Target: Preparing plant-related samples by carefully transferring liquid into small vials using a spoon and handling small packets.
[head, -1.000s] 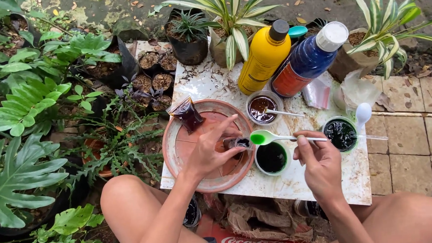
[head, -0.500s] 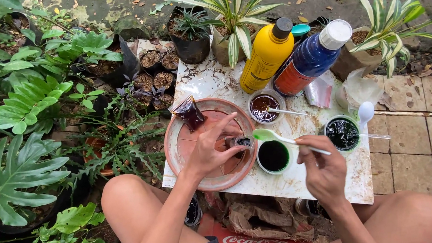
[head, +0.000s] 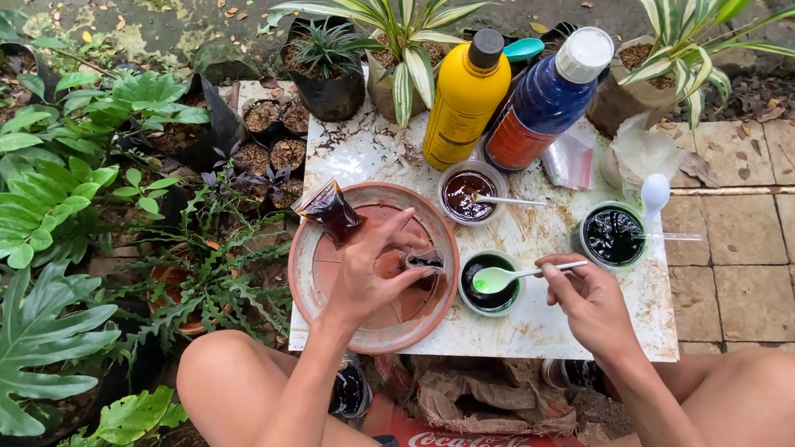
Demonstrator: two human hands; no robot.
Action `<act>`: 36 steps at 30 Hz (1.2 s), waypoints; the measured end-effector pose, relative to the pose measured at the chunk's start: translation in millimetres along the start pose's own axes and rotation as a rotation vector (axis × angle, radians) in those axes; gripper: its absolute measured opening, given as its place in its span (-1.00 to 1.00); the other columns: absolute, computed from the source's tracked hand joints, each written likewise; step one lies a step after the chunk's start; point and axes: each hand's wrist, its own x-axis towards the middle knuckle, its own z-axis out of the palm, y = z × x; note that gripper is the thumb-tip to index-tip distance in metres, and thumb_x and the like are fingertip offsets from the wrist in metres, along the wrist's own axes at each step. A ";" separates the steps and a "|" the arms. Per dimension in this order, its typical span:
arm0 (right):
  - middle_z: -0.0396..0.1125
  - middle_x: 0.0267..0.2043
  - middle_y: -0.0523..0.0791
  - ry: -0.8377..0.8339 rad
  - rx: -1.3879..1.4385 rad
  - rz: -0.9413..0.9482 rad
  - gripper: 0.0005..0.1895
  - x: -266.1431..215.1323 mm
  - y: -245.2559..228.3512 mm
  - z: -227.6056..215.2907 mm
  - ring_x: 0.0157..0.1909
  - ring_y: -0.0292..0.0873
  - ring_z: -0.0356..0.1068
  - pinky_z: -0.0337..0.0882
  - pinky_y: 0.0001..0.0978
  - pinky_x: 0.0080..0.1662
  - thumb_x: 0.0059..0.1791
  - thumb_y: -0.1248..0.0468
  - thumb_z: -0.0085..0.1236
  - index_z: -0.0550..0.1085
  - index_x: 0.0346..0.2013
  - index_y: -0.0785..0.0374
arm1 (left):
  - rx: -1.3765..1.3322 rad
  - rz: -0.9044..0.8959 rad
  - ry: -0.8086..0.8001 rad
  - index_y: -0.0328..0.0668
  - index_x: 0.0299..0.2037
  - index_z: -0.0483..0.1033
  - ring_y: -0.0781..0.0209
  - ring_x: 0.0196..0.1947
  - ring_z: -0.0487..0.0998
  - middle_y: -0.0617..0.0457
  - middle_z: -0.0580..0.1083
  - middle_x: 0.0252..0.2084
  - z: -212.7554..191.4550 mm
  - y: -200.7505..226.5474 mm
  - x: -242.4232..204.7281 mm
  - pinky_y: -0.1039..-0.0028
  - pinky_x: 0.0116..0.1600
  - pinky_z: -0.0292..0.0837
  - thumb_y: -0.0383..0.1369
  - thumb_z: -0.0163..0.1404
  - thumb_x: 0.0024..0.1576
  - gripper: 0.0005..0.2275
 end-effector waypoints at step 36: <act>0.42 -0.19 0.03 0.043 0.123 -0.042 -0.82 3.2 -0.7 -18.5 -0.41 -0.23 0.28 0.23 -0.53 -0.39 0.17 0.40 -0.06 0.51 -0.03 0.38 | -0.117 -0.033 -0.002 -0.30 0.31 0.37 0.21 -0.18 0.68 0.00 0.65 -0.16 9.4 -0.7 -6.5 0.44 0.03 0.62 -0.54 0.28 0.00 -0.39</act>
